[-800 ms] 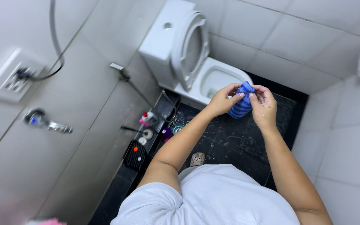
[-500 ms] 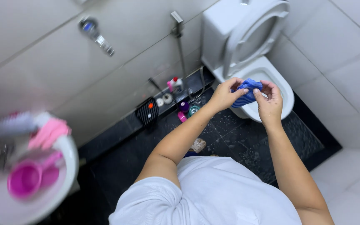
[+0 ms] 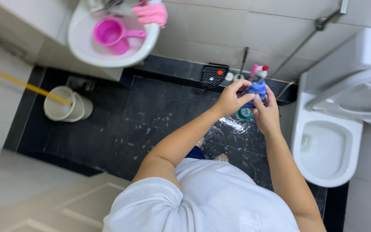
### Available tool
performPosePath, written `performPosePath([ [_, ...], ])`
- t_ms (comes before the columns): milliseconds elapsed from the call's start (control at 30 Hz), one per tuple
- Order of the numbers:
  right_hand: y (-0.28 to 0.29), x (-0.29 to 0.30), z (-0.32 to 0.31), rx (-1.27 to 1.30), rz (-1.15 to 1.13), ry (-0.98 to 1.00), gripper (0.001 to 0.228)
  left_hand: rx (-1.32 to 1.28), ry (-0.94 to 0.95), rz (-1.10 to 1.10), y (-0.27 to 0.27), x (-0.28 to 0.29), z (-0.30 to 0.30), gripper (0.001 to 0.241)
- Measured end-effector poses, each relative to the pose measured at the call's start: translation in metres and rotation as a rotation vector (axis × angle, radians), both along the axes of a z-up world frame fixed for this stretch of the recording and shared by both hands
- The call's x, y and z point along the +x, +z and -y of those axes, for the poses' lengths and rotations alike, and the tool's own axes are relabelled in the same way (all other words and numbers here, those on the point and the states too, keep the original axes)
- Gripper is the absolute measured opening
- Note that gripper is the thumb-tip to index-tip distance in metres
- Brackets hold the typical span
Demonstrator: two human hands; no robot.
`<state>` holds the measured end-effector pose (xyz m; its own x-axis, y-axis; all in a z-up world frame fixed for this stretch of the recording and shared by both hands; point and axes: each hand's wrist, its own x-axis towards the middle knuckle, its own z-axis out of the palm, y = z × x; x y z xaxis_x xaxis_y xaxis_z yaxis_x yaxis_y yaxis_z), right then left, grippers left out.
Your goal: The person wets a blue cloth in a pink basin, then wipes white tiled walls in a bathroom. They return to the basin to rinse the cloth and prepare a cleaning solution by adding powder to water.
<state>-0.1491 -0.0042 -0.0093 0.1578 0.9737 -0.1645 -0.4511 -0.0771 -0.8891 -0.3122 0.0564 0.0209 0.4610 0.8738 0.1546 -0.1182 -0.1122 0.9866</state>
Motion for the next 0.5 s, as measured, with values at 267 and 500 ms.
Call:
performPosePath([
  [267,0.039,-0.12,-0.033,0.097,-0.034,0.091,0.045,0.109,0.325,0.039,0.02,-0.118,0.01,0.036],
  [500,0.037,-0.249,-0.081,0.153,-0.076,0.078,0.035,0.097,0.445,-0.076,0.018,-0.255,-0.022,0.039],
])
